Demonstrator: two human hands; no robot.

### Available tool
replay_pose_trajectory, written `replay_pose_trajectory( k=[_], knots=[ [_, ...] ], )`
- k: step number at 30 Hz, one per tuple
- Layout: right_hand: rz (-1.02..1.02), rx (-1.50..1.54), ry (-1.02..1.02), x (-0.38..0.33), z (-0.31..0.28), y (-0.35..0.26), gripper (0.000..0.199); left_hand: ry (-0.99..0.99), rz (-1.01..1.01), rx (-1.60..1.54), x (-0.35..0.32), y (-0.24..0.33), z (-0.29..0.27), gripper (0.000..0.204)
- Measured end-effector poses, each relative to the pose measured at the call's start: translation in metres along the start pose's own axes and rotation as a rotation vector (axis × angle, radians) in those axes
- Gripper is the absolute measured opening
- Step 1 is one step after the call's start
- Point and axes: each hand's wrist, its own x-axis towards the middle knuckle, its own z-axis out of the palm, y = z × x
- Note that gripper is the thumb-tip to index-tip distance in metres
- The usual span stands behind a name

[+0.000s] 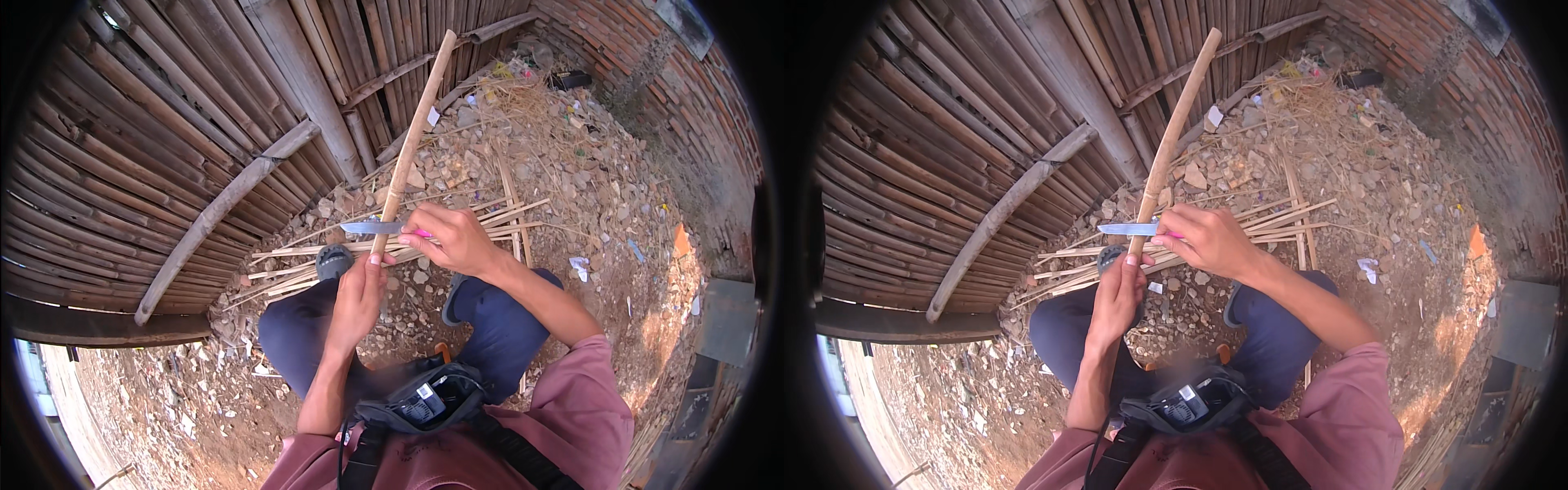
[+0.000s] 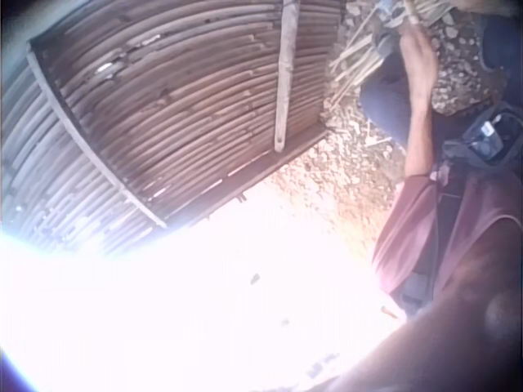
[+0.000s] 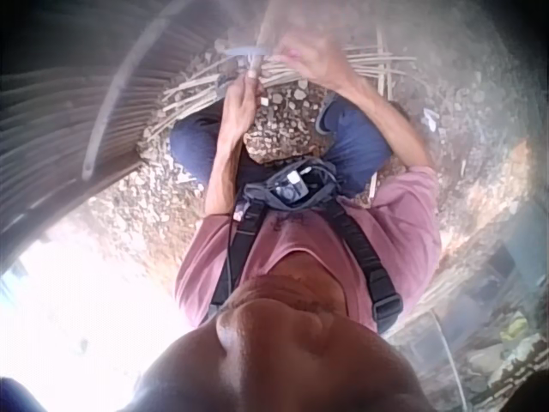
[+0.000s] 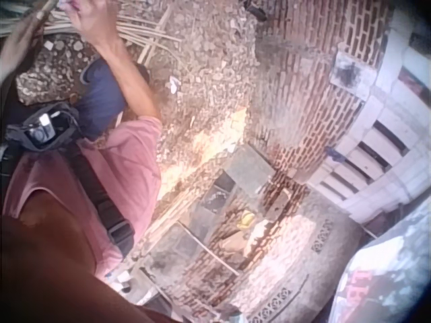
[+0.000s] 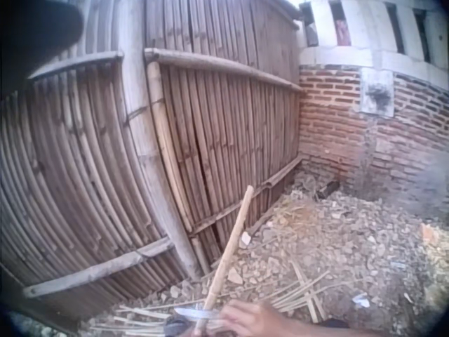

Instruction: The person shaves bamboo sticks using a small knife, holding the sticks by hand while sitting outdoors near a bamboo structure.

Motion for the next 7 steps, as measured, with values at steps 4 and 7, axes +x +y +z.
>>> replay_pose_trajectory(
  k=[4,7],
  knots=[
    [0.037,-0.028,-0.003,0.0,0.005,-0.003,0.021,0.114,0.1,0.267,-0.001,0.0,0.005,0.035],
    [0.124,-0.058,0.022,0.007,-0.002,0.007,0.018,0.14,0.086,0.421,-0.001,-0.003,0.005,0.034]
  ],
)
